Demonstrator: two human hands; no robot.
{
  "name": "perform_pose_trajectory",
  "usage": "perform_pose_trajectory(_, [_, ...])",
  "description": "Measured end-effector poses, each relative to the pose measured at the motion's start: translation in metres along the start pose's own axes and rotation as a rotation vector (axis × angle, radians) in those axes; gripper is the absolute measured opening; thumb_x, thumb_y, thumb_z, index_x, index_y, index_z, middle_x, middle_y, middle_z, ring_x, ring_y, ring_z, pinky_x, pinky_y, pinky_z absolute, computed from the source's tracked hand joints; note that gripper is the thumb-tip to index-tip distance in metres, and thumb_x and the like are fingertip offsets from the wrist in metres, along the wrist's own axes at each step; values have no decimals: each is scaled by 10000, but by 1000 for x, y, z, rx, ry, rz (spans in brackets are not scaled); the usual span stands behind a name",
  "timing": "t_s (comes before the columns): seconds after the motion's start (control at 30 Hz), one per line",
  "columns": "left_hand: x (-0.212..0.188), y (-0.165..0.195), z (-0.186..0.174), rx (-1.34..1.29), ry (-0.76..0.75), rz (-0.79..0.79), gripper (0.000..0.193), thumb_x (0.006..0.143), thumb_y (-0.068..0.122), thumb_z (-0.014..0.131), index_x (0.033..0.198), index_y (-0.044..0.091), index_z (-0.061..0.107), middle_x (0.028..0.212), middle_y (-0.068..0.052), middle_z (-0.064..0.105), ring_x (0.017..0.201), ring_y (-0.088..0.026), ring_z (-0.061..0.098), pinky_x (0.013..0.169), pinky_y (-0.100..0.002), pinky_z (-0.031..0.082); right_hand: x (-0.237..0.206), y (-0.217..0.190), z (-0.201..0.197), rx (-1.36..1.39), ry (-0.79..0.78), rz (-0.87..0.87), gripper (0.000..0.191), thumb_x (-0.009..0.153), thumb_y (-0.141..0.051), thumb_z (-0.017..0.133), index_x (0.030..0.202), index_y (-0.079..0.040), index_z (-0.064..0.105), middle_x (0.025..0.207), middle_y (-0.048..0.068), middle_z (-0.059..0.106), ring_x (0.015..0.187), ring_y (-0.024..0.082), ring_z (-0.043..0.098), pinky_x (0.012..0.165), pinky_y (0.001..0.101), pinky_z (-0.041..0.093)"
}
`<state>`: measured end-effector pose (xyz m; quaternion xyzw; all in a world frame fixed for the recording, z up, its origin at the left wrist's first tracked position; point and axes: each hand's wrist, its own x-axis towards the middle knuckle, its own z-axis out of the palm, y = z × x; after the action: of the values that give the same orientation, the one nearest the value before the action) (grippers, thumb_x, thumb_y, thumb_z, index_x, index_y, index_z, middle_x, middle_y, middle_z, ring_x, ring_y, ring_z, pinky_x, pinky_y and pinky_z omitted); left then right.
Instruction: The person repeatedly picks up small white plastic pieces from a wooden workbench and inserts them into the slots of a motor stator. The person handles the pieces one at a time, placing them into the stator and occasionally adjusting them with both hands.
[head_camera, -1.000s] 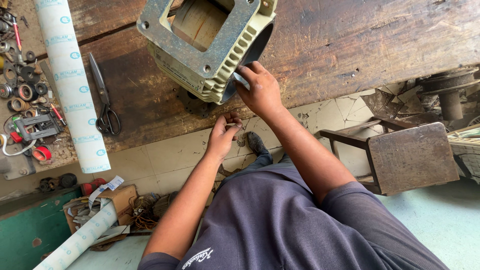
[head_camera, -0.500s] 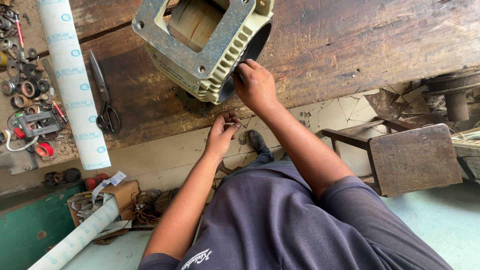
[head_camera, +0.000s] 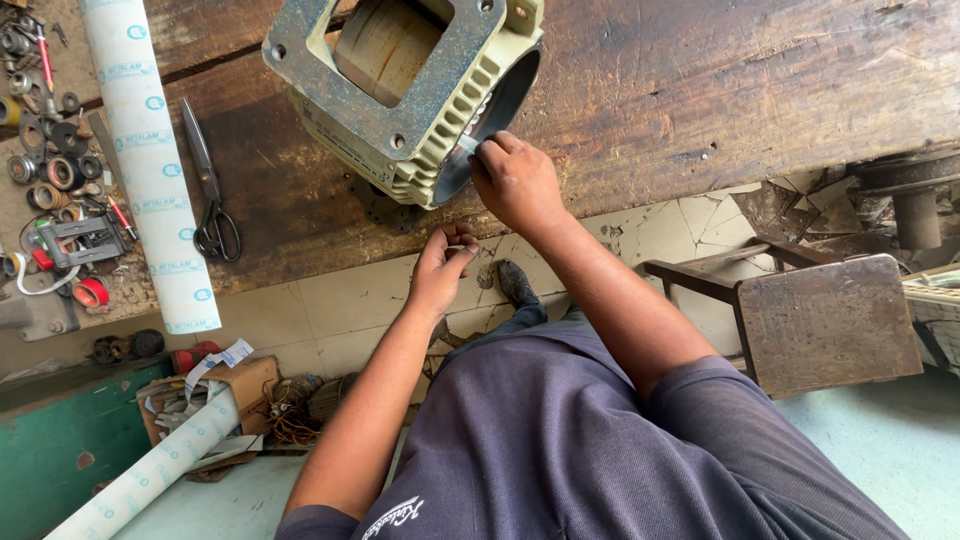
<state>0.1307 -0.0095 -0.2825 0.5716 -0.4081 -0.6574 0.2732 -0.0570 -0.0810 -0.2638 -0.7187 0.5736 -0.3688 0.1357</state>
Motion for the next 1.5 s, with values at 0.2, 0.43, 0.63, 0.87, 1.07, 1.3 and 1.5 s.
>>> perform_pose_trajectory(0.2, [-1,2,1,30,25,-12,313,950,189,693,1250,166,605,1052,83,630,942,-63,586,759,-257,464,21,-6,13,42,25,9,138,920,-172,718,967,-58,655,915,137,645,800,368,674,669,474,549])
perform_pose_trajectory(0.43, [0,8,6,45,41,-46,277,959,191,682,1225,154,615,1065,83,635,956,-67,592,763,-257,476,5,-6,-22,41,-94,85,211,885,-230,750,912,-50,643,842,132,643,725,346,676,599,470,531])
perform_pose_trajectory(0.63, [7,11,30,-47,-1,103,336,952,131,674,1275,121,583,1087,32,628,940,-99,577,724,-272,473,8,0,1,-39,-62,5,164,895,-185,739,896,-59,633,866,109,654,757,307,694,641,441,556])
perform_pose_trajectory(0.87, [7,21,31,423,150,299,790,927,114,728,1597,134,311,1233,-107,615,1040,-190,671,843,-331,581,20,-4,2,8,-45,-23,195,916,-210,759,924,-60,635,898,131,640,838,353,684,685,458,549])
perform_pose_trajectory(1.07, [3,29,35,603,195,347,936,879,130,765,1635,170,215,1424,-164,570,1101,-240,673,804,-358,604,4,-6,-23,56,-51,-48,315,795,-262,792,990,-75,631,954,136,642,876,356,681,688,467,549])
perform_pose_trajectory(1.3, [2,33,38,591,225,149,976,876,156,771,1652,254,187,1163,-87,657,892,-216,693,813,-343,579,-4,9,-12,101,-119,9,135,888,-145,719,1006,-97,671,942,126,652,882,349,689,702,481,552])
perform_pose_trajectory(1.5, [5,28,35,627,245,118,981,887,183,769,1651,247,157,1251,-87,654,975,-197,708,881,-361,568,-6,19,13,172,-75,-86,152,895,-95,686,1034,-43,653,962,149,652,881,363,682,719,476,556])
